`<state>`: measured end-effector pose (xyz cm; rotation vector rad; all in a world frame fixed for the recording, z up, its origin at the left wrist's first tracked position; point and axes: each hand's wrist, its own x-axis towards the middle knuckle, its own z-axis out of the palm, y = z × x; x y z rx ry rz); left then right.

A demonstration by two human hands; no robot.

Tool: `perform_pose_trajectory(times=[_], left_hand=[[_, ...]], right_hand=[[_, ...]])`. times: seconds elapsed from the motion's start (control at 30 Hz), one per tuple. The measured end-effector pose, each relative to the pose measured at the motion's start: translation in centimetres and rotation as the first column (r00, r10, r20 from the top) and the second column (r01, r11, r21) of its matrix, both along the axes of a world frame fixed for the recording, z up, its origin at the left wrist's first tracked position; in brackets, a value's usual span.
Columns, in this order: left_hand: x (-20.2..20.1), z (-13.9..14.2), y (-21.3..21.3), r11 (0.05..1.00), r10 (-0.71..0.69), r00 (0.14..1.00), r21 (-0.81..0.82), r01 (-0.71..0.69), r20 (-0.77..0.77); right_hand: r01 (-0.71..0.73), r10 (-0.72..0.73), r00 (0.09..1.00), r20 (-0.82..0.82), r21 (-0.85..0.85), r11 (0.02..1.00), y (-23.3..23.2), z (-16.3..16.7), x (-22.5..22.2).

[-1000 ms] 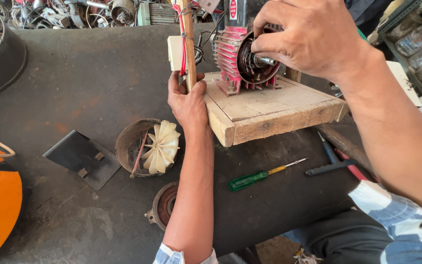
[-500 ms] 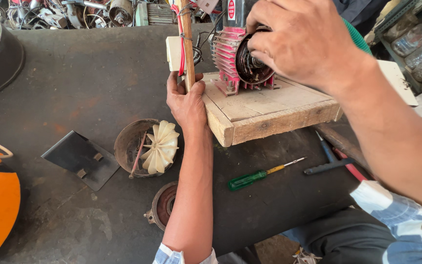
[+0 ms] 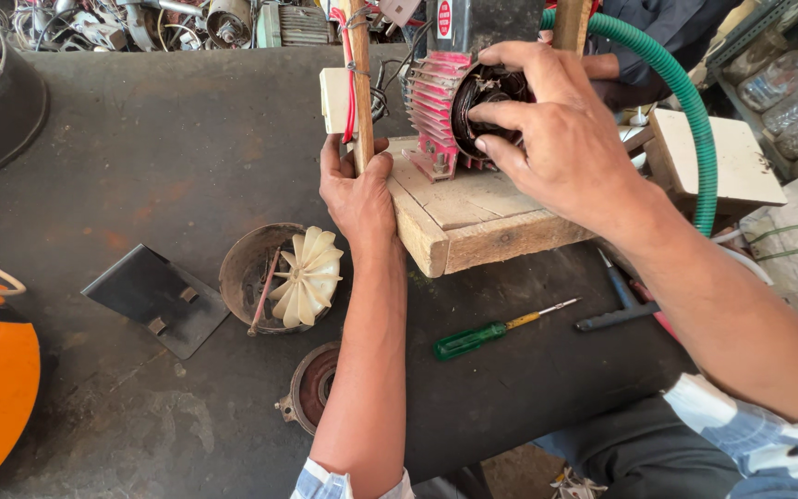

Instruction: The person uses a screwdriver to work inside the rear of an electric motor mounted on a wooden board, then manipulates the rotor and bearing area by hand. They later handle a copper coil, pull at its wire, and use pliers to cut or trim the wire.

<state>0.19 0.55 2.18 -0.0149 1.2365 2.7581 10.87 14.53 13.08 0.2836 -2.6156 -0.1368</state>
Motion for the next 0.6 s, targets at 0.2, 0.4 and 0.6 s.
perform_pose_trajectory(times=[0.2,0.4,0.6], left_hand=[[0.2,0.0,-0.1,1.0,-0.001,1.0,-0.012,0.001,0.004],[0.0,0.2,-0.1,0.998,-0.001,1.0,-0.065,0.002,0.015],[0.2,0.0,-0.1,1.0,0.0,1.0,-0.031,0.0,0.003]], right_hand=[[-0.03,0.067,0.988,0.143,-0.246,0.969,0.6,-0.2,0.2],[-0.037,0.087,0.977,0.196,-0.246,0.969,1.0,-0.5,0.5],[-0.1,0.134,0.959,0.249,-0.144,0.985,0.9,-0.2,1.7]])
